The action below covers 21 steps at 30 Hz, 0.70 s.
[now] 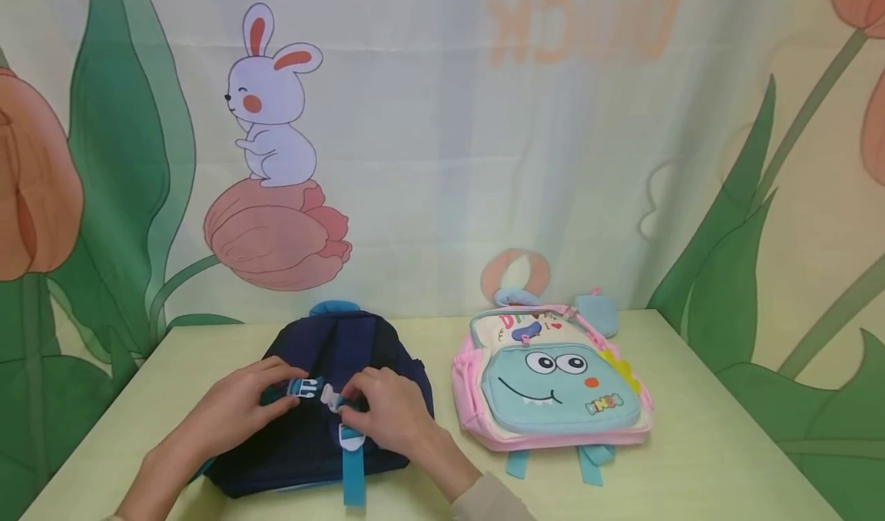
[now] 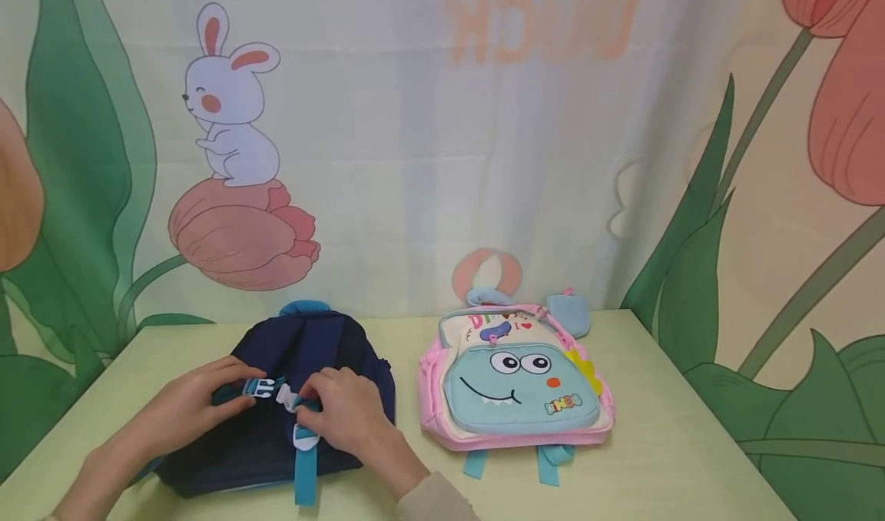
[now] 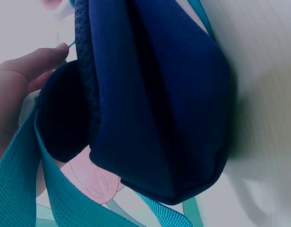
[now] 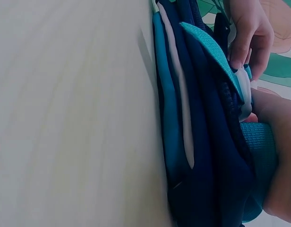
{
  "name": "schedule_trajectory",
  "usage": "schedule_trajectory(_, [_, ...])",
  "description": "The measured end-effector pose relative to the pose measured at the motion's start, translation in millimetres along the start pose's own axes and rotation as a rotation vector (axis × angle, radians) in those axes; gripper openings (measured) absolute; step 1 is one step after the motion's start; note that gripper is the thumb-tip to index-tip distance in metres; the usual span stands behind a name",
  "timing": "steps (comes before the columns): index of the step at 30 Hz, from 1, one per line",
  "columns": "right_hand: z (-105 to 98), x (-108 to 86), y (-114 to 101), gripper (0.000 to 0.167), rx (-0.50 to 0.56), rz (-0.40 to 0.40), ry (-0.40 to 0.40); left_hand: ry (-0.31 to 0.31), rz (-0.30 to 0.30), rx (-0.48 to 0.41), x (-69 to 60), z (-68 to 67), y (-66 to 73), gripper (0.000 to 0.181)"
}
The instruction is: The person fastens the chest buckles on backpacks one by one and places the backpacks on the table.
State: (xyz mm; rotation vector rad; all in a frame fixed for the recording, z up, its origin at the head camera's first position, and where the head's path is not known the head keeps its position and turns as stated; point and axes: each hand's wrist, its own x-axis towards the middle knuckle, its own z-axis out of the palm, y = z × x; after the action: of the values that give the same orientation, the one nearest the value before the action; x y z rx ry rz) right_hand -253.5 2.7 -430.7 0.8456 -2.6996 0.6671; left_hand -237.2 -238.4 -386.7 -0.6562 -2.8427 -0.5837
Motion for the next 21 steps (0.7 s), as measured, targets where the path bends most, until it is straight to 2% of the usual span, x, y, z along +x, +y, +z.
schedule_trajectory(13, [1.9, 2.2, -6.7, 0.017, -0.124, 0.001, -0.025, -0.011, 0.077, 0.013, 2.2, 5.6, -0.5, 0.031])
schedule_trajectory(21, [5.2, 1.7, -9.4, 0.017, -0.168, 0.007, -0.025, -0.032, 0.070, 0.019, 1.8, 4.5, 3.4, 0.031])
